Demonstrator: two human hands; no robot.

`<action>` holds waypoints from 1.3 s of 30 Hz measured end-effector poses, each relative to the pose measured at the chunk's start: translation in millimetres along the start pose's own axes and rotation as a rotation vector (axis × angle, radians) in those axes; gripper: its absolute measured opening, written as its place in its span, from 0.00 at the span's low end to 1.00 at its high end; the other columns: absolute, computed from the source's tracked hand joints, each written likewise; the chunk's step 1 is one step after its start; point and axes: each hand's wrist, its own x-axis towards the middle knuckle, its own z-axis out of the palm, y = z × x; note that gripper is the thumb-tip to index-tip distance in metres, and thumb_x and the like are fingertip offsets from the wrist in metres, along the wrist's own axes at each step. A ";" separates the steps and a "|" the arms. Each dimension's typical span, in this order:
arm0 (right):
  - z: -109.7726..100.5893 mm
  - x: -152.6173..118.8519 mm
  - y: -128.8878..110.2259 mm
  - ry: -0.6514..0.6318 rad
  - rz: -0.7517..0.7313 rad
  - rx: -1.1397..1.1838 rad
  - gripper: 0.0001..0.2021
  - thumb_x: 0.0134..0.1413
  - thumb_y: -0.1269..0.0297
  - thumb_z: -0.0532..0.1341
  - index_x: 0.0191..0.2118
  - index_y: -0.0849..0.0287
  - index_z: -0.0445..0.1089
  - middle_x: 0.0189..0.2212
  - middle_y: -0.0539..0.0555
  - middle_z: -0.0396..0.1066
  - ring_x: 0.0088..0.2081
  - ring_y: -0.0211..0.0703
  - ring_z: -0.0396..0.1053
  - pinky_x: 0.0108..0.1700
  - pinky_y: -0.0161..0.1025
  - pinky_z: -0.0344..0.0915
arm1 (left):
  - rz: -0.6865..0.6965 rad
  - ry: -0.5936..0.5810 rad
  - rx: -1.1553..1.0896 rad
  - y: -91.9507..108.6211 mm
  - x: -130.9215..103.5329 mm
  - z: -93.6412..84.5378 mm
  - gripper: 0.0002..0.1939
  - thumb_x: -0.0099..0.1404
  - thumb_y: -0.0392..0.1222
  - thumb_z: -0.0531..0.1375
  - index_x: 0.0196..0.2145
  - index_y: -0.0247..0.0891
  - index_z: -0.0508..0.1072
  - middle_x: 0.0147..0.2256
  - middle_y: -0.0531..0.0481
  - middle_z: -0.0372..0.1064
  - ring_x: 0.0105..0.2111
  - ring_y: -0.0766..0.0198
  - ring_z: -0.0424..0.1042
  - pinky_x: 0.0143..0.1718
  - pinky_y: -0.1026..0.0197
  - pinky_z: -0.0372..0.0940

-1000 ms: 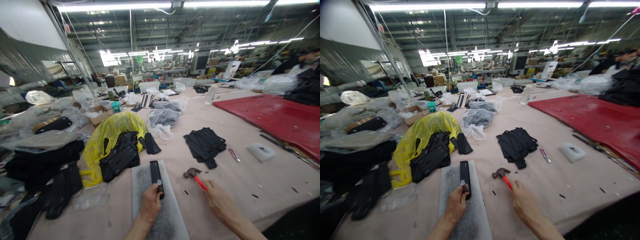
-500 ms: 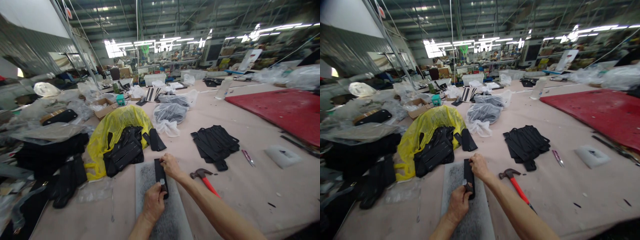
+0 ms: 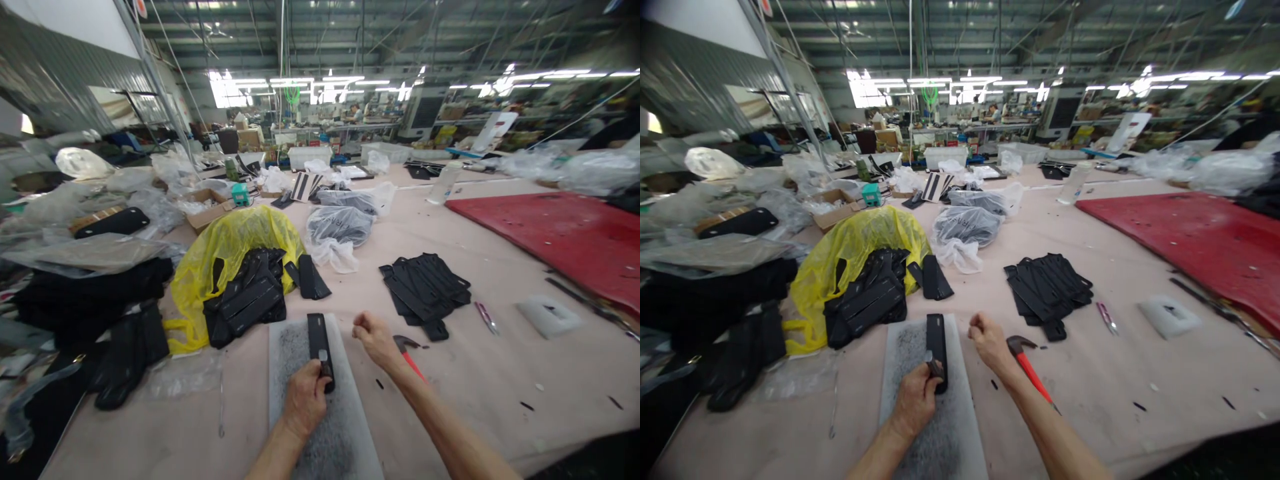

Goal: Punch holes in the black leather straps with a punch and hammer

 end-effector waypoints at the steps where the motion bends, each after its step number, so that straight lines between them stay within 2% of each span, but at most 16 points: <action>1: -13.3 -11.2 9.0 0.028 0.032 0.008 0.10 0.51 0.67 0.51 0.36 0.60 0.67 0.23 0.48 0.69 0.27 0.41 0.67 0.32 0.36 0.61 | -0.006 -0.005 -0.006 0.1 0.3 -0.3 0.11 0.62 0.31 0.53 0.39 0.39 0.72 0.35 0.45 0.76 0.38 0.57 0.76 0.41 0.56 0.71; 3: -31.6 -36.8 21.0 0.064 0.078 0.031 0.16 0.51 0.66 0.52 0.44 0.62 0.68 0.21 0.46 0.67 0.26 0.41 0.66 0.32 0.37 0.62 | -0.017 -0.020 -0.018 0.1 0.8 -1.2 0.10 0.63 0.32 0.53 0.39 0.38 0.72 0.35 0.45 0.76 0.38 0.57 0.76 0.42 0.55 0.71; 5: -33.1 -62.5 20.6 0.061 0.074 0.052 0.21 0.53 0.66 0.52 0.52 0.64 0.67 0.22 0.47 0.69 0.27 0.41 0.67 0.34 0.37 0.63 | -0.027 -0.032 -0.031 -0.6 1.1 -1.9 0.10 0.64 0.33 0.53 0.40 0.38 0.72 0.36 0.45 0.76 0.39 0.57 0.76 0.43 0.55 0.71; 7: -17.9 -81.7 8.0 0.006 0.013 0.034 0.22 0.56 0.66 0.50 0.55 0.61 0.68 0.27 0.50 0.73 0.30 0.41 0.69 0.36 0.37 0.64 | -0.037 -0.039 -0.045 -1.8 1.5 -2.0 0.11 0.65 0.34 0.52 0.40 0.38 0.73 0.37 0.45 0.76 0.40 0.57 0.76 0.44 0.55 0.70; 9: 6.1 -89.5 -10.7 -0.099 -0.069 -0.052 0.22 0.57 0.69 0.49 0.55 0.58 0.69 0.34 0.53 0.76 0.34 0.41 0.71 0.39 0.36 0.64 | -0.041 -0.044 -0.056 -3.0 2.3 -1.6 0.12 0.65 0.35 0.52 0.41 0.38 0.73 0.39 0.44 0.77 0.40 0.57 0.76 0.44 0.55 0.70; 12: 36.7 -83.4 -33.9 -0.241 -0.103 -0.231 0.24 0.54 0.74 0.50 0.54 0.54 0.70 0.41 0.55 0.77 0.40 0.42 0.73 0.43 0.35 0.62 | -0.042 -0.044 -0.080 -2.1 3.7 -2.4 0.13 0.64 0.35 0.52 0.41 0.37 0.75 0.39 0.44 0.77 0.40 0.57 0.76 0.44 0.55 0.70; 15: 47.2 -74.2 -41.6 -0.268 -0.074 -0.303 0.21 0.52 0.74 0.52 0.50 0.55 0.73 0.39 0.58 0.78 0.39 0.46 0.74 0.41 0.36 0.62 | -0.120 0.009 -0.165 1.7 4.9 -8.7 0.12 0.64 0.38 0.53 0.40 0.36 0.76 0.39 0.44 0.78 0.40 0.56 0.77 0.44 0.55 0.70; 18: 44.7 -72.7 -39.7 -0.270 -0.088 -0.306 0.21 0.52 0.74 0.54 0.50 0.55 0.74 0.39 0.58 0.78 0.39 0.47 0.75 0.41 0.37 0.62 | -0.262 0.135 -0.256 3.2 6.9 -20.2 0.14 0.66 0.45 0.54 0.39 0.36 0.77 0.38 0.44 0.78 0.40 0.55 0.76 0.44 0.54 0.70; 20: 41.8 -74.0 -37.7 -0.266 -0.095 -0.309 0.21 0.53 0.73 0.53 0.51 0.55 0.72 0.40 0.58 0.78 0.40 0.47 0.74 0.41 0.37 0.61 | -0.302 0.163 -0.274 0.8 9.8 -27.3 0.15 0.65 0.46 0.54 0.39 0.36 0.77 0.37 0.44 0.78 0.40 0.54 0.76 0.44 0.53 0.69; 23: 38.8 -76.3 -35.8 -0.260 -0.093 -0.312 0.19 0.56 0.72 0.52 0.51 0.56 0.72 0.39 0.57 0.78 0.40 0.46 0.74 0.41 0.37 0.61 | -0.269 0.102 -0.255 -5.4 16.4 -31.9 0.13 0.64 0.44 0.55 0.39 0.36 0.76 0.37 0.44 0.78 0.40 0.55 0.76 0.43 0.53 0.69; 28: 36.7 -82.9 -34.6 -0.260 -0.079 -0.309 0.15 0.57 0.70 0.53 0.46 0.57 0.74 0.35 0.57 0.78 0.37 0.47 0.73 0.40 0.38 0.60 | -0.182 -0.021 -0.218 -9.0 24.2 -28.6 0.12 0.63 0.39 0.54 0.40 0.38 0.75 0.37 0.47 0.77 0.38 0.59 0.76 0.43 0.56 0.69; 34: 35.2 -86.7 -34.0 -0.226 -0.008 -0.238 0.12 0.58 0.70 0.52 0.39 0.57 0.73 0.34 0.53 0.77 0.37 0.42 0.73 0.38 0.34 0.60 | -0.259 0.005 -0.300 -6.2 22.7 -33.6 0.13 0.64 0.42 0.54 0.39 0.37 0.76 0.37 0.47 0.77 0.38 0.58 0.75 0.42 0.56 0.69; 39: 14.2 -93.4 -18.6 -0.154 0.119 -0.286 0.16 0.66 0.64 0.47 0.34 0.59 0.70 0.29 0.52 0.75 0.31 0.38 0.71 0.33 0.33 0.60 | -0.331 0.039 -0.390 -12.2 25.5 -39.9 0.15 0.65 0.48 0.55 0.38 0.35 0.77 0.38 0.45 0.78 0.41 0.56 0.75 0.47 0.54 0.67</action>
